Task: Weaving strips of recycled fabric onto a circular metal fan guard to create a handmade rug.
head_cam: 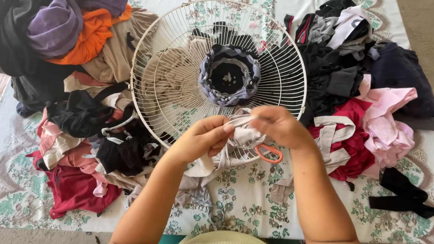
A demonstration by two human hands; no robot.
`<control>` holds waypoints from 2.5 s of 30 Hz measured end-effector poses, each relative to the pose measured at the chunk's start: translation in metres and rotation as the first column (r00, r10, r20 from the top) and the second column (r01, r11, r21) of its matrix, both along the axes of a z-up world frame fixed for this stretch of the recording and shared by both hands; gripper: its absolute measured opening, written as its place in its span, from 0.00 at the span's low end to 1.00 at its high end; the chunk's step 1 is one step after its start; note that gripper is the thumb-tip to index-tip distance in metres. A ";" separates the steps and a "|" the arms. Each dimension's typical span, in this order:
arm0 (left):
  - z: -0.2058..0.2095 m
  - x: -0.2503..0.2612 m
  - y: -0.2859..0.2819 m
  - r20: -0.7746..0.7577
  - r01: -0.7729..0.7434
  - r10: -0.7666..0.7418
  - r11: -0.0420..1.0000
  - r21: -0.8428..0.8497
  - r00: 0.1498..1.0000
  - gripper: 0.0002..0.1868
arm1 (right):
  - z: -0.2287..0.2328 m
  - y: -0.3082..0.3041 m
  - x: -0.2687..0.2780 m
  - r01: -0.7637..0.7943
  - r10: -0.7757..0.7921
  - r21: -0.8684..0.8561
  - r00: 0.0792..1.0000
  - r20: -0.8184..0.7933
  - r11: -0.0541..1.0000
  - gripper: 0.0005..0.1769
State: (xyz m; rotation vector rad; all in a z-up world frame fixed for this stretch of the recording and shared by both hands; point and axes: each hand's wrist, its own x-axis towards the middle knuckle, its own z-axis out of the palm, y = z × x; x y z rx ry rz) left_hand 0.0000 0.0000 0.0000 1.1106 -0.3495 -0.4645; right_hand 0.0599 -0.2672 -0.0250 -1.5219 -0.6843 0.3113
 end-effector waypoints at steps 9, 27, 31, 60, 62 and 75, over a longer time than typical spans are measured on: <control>-0.014 -0.022 0.027 -0.102 -0.008 0.026 0.985 0.171 0.995 0.13 | 0.027 -0.010 0.027 0.299 -0.256 0.380 0.953 -0.159 0.875 0.17; -0.040 -0.041 0.002 -0.072 -0.118 0.137 0.967 0.226 0.988 0.14 | 0.013 -0.002 0.008 0.339 -0.361 0.198 0.928 0.093 0.920 0.14; -0.041 -0.039 0.004 0.146 -0.308 0.274 0.887 0.343 0.951 0.19 | 0.027 0.008 -0.040 0.278 -0.173 -0.328 0.933 0.314 0.903 0.26; -0.035 -0.053 -0.042 -0.478 -0.493 0.265 0.744 -0.450 0.837 0.16 | 0.018 0.048 -0.143 0.344 -0.208 -0.336 0.901 0.380 0.876 0.06; -0.033 -0.049 -0.031 -0.456 -0.510 0.299 0.725 -0.463 0.838 0.17 | 0.002 0.042 -0.147 0.306 -0.177 -0.374 0.923 0.340 0.875 0.04; -0.033 -0.025 0.018 -0.506 -0.754 0.577 0.598 -0.273 0.641 0.28 | -0.009 0.043 -0.161 0.186 0.132 -0.369 0.717 0.685 0.911 0.22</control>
